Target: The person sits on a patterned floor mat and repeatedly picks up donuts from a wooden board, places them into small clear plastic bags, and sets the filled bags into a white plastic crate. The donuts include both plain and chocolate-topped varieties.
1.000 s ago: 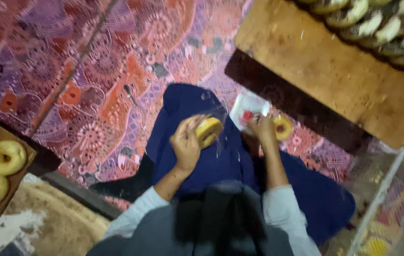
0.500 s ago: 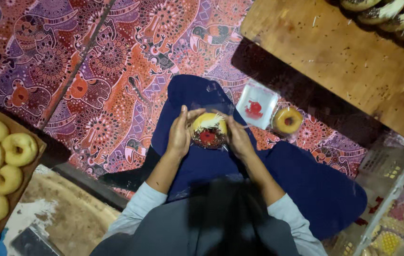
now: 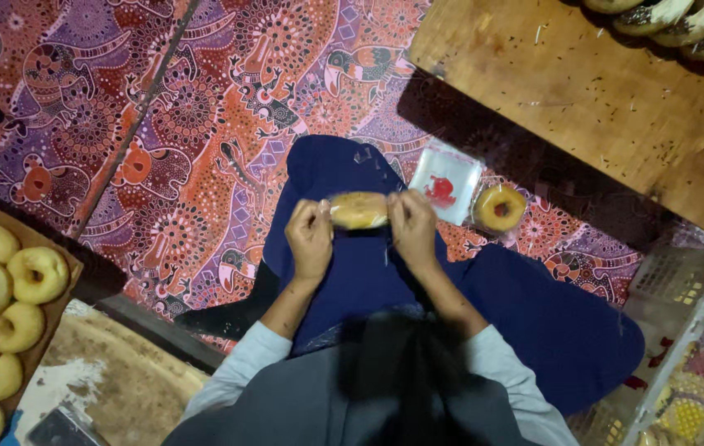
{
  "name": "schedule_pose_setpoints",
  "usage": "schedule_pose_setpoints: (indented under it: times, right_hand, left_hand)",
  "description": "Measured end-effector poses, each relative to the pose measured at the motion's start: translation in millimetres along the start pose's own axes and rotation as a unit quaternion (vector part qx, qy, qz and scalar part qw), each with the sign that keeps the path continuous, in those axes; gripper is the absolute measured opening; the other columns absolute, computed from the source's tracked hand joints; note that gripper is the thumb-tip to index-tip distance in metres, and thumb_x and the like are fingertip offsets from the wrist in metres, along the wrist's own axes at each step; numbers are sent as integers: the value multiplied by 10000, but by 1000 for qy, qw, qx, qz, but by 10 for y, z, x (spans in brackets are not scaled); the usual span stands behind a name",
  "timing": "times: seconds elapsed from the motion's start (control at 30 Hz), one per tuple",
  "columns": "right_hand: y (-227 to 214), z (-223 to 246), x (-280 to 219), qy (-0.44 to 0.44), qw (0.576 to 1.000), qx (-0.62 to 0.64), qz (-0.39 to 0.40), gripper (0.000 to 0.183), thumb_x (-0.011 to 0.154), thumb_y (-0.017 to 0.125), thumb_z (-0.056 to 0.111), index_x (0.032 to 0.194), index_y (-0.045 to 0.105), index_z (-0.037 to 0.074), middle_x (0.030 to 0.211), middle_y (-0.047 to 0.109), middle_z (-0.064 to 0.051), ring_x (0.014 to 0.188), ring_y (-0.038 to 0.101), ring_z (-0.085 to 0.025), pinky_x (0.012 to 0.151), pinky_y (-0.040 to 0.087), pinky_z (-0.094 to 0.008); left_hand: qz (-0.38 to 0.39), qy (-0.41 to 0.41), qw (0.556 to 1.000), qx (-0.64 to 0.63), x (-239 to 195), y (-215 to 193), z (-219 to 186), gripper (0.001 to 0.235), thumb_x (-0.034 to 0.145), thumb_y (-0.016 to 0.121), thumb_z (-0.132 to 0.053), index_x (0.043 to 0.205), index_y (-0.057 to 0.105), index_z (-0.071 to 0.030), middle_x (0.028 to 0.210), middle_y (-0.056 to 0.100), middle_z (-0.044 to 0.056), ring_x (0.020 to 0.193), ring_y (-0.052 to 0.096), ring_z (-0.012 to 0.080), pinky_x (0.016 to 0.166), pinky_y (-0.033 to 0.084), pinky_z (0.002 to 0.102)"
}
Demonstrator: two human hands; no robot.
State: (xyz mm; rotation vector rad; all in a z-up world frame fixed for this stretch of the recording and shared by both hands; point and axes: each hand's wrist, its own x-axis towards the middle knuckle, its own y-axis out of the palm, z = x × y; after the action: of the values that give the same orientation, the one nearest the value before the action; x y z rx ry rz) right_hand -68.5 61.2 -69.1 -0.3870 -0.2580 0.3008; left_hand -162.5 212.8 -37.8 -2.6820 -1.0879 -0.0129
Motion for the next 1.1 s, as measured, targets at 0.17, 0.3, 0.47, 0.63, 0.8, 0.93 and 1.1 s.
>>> schedule_pose_setpoints:
  times: [0.17, 0.3, 0.47, 0.63, 0.8, 0.93, 1.1]
  right_hand:
    - [174, -515, -369, 29, 998, -16, 61, 298, 1022, 617, 127, 794, 525, -42, 730, 490, -177, 622, 490, -314, 600, 406, -427]
    - [-20, -672, -302, 52, 968, -186, 161, 186, 968, 631, 176, 902, 670, 6, 825, 648, -183, 776, 627, -361, 733, 480, -461]
    - [-266, -935, -437, -68, 952, -296, -32, 467, 990, 596, 361, 1255, 644, -21, 1194, 703, -277, 1100, 652, -400, 934, 463, -432]
    - [-500, -1264, -505, 323, 930, 176, 20, 486, 1111, 505, 390, 1266, 702, -26, 1200, 734, -228, 1094, 669, -266, 971, 513, -374]
    - [-1271, -1632, -366, 330, 931, 92, -127, 498, 1065, 473, 405, 1249, 682, -8, 1136, 733, -180, 991, 706, -255, 895, 541, -386]
    - [-1417, -2190, -387, 302, 907, -264, -125, 521, 1042, 581, 458, 1188, 687, -31, 1122, 711, -244, 1087, 634, -367, 966, 480, -465]
    - [-1386, -2831, -418, 257, 926, -187, -204, 612, 1013, 641, 492, 1237, 624, -78, 1193, 656, -261, 1116, 608, -352, 967, 482, -438]
  left_hand:
    - [34, -126, 990, 49, -214, -89, 358, 283, 988, 622, -104, 739, 604, 31, 755, 585, 63, 574, 623, 118, 512, 481, 266]
    - [44, 22, 993, 112, -135, -74, 369, 193, 963, 649, -46, 792, 652, 43, 852, 662, 100, 670, 624, 147, 583, 481, 295]
    - [71, 11, 991, 112, -59, 148, 300, 173, 955, 681, -46, 809, 664, 46, 842, 669, 122, 641, 594, 183, 570, 454, 324]
    - [192, 87, 977, 20, -296, 875, 264, 70, 913, 675, -38, 873, 684, 18, 938, 681, 124, 751, 673, 206, 636, 541, 342]
    - [241, 90, 966, -4, -232, 1974, 518, 184, 926, 666, -98, 1079, 616, -9, 1029, 628, 160, 947, 636, 341, 830, 540, 414]
    - [283, 3, 958, 34, -323, 2763, 1033, 457, 914, 695, -303, 1140, 543, 64, 1100, 570, 256, 954, 588, 407, 823, 495, 477]
    - [307, -17, 942, 133, -502, 3278, 1646, 482, 976, 617, -440, 1004, 602, 40, 1009, 632, 264, 997, 594, 438, 875, 463, 530]
